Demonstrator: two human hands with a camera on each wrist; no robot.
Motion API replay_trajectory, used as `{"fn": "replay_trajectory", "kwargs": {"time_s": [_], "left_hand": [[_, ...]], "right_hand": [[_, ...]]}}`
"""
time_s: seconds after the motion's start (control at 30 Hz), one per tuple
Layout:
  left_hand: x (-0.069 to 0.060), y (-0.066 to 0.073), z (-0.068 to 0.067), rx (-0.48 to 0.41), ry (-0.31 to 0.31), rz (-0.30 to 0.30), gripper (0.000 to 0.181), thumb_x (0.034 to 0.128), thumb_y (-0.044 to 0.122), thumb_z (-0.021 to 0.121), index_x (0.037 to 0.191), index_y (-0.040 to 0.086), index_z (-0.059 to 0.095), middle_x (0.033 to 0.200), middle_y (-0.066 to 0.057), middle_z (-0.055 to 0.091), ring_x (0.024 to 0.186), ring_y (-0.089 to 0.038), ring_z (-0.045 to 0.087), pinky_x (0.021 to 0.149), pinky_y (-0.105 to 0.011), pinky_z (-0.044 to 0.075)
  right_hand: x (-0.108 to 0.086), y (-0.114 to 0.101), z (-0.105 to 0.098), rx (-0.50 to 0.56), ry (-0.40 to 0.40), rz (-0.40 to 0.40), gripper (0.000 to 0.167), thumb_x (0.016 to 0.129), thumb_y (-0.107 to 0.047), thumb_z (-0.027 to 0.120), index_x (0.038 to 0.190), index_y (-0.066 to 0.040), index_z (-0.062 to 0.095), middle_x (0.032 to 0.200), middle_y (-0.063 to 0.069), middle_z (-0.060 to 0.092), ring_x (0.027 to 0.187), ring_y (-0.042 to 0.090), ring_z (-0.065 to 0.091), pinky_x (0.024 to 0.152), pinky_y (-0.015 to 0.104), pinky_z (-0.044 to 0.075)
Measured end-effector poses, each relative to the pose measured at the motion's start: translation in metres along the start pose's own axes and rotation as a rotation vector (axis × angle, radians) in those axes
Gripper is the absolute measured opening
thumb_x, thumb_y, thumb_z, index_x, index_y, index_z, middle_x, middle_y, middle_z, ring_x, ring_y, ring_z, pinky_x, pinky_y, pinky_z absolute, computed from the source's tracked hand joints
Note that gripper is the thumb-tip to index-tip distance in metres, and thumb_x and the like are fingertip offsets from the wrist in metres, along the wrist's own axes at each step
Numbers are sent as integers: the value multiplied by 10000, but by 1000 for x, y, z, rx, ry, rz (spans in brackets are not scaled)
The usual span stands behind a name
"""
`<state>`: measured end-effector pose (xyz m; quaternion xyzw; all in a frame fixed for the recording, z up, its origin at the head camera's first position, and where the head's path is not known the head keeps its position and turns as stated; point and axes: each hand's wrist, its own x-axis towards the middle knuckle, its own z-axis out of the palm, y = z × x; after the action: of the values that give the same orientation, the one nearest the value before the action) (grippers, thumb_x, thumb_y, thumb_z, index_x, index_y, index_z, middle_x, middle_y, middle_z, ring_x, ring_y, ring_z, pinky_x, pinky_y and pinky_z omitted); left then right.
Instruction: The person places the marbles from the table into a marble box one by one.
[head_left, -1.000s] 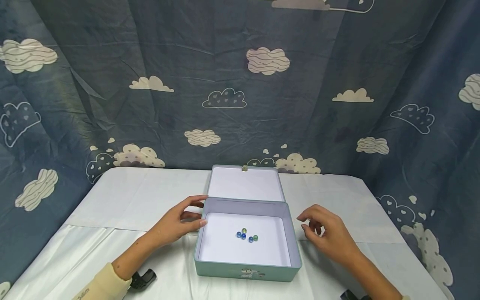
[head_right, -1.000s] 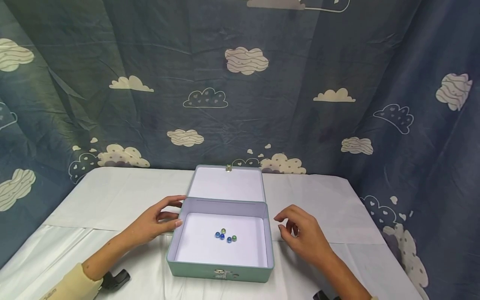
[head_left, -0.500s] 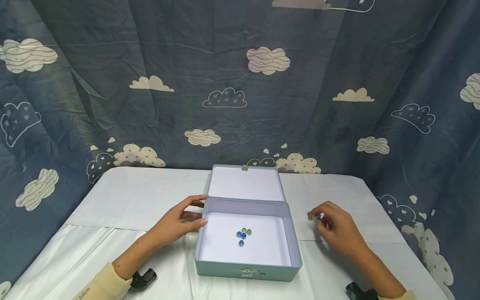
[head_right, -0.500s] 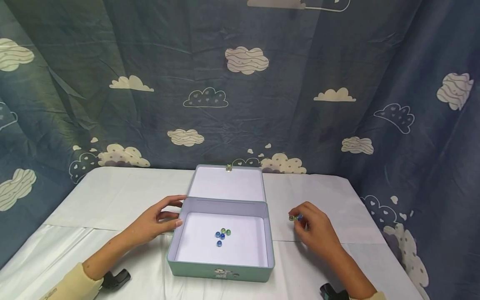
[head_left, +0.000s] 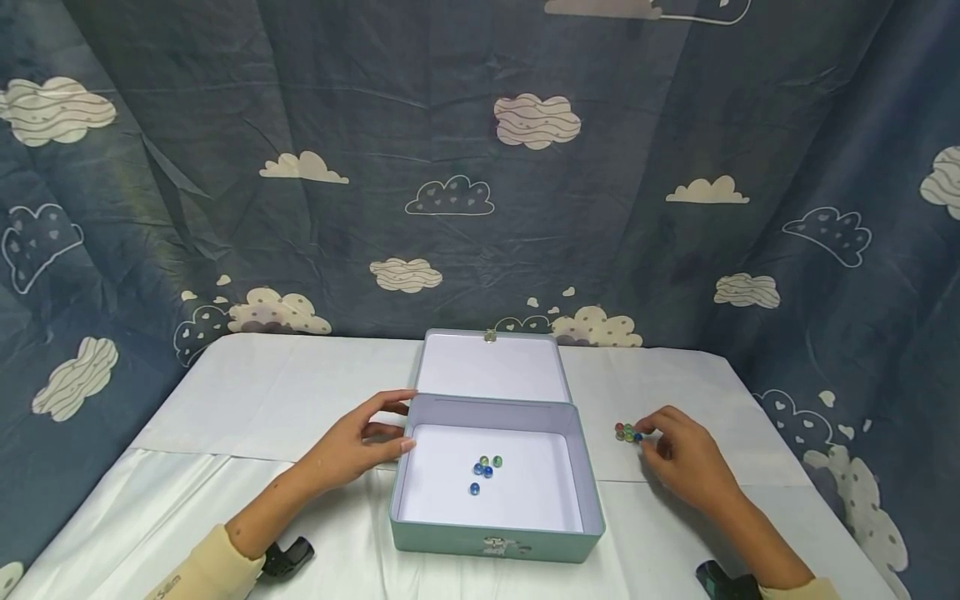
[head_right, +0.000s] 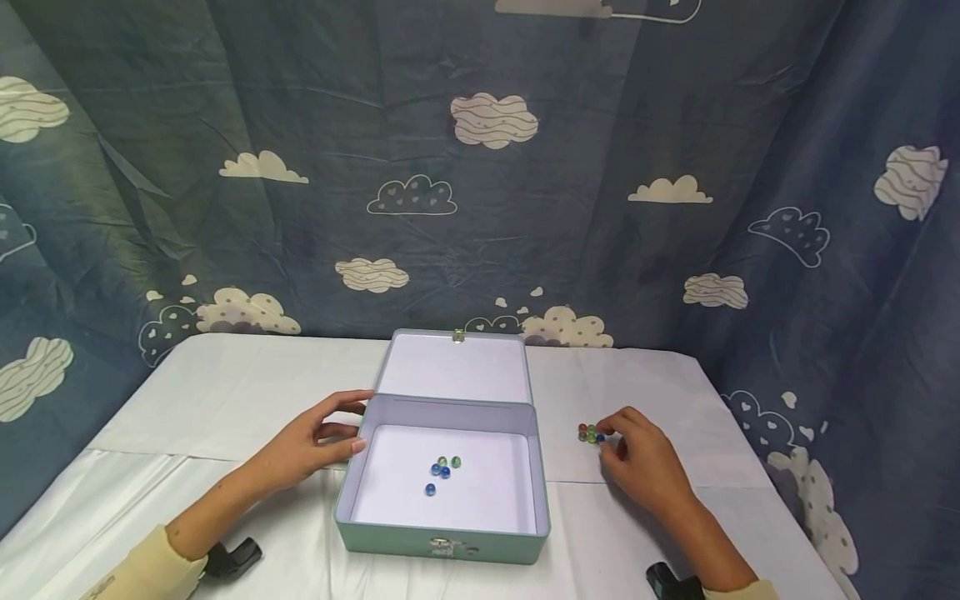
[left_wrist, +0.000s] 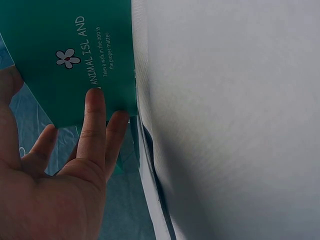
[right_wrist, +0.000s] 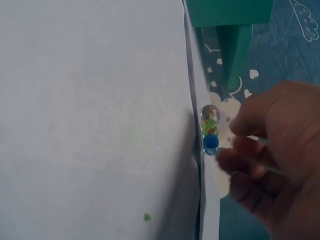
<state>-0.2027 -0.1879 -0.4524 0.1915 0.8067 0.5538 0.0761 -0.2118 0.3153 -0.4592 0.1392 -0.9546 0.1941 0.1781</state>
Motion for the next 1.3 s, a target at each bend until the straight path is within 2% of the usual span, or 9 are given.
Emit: {"fn": "replay_trajectory", "kwargs": {"time_s": [0.2, 0.57, 0.9, 1.07, 1.3], "left_hand": [[-1, 0, 0, 7, 0, 2, 675, 990, 301, 793, 1582, 332, 470, 1509, -163, 519, 1268, -338, 661, 922, -309, 613], [-1, 1, 0, 3, -2, 6, 674, 996, 300, 785, 1588, 313, 465, 1515, -181, 511, 1281, -369, 651, 917, -304, 614], [-1, 2, 0, 25, -3, 2, 677, 999, 320, 781, 1592, 328, 456, 1520, -173, 511, 1283, -356, 653, 944, -334, 609], [-1, 2, -1, 25, -4, 3, 678, 998, 319, 781, 1593, 326, 455, 1520, -169, 511, 1283, -354, 653, 946, -330, 606], [-1, 2, 0, 8, -6, 7, 672, 998, 308, 783, 1587, 331, 461, 1521, -184, 508, 1287, -379, 648, 933, -306, 609]], "right_hand": [[-1, 3, 0, 5, -57, 63, 246, 862, -1, 798, 1102, -49, 770, 1052, 52, 688, 760, 130, 554, 626, 265, 500], [-2, 4, 1, 6, -105, 86, 245, 877, -27, 804, 1119, -34, 768, 1026, 50, 693, 772, 135, 568, 644, 270, 520], [-1, 5, 2, 12, -138, 94, 182, 855, -38, 826, 1015, -85, 752, 900, -18, 671, 769, 135, 566, 652, 289, 522], [-1, 5, 3, 17, -130, 86, 171, 839, -32, 820, 976, -102, 744, 851, -41, 658, 750, 133, 559, 635, 277, 507], [0, -4, 0, 56, -66, 28, 204, 803, 3, 801, 946, -124, 730, 809, -54, 620, 727, 126, 542, 605, 260, 473]]}}
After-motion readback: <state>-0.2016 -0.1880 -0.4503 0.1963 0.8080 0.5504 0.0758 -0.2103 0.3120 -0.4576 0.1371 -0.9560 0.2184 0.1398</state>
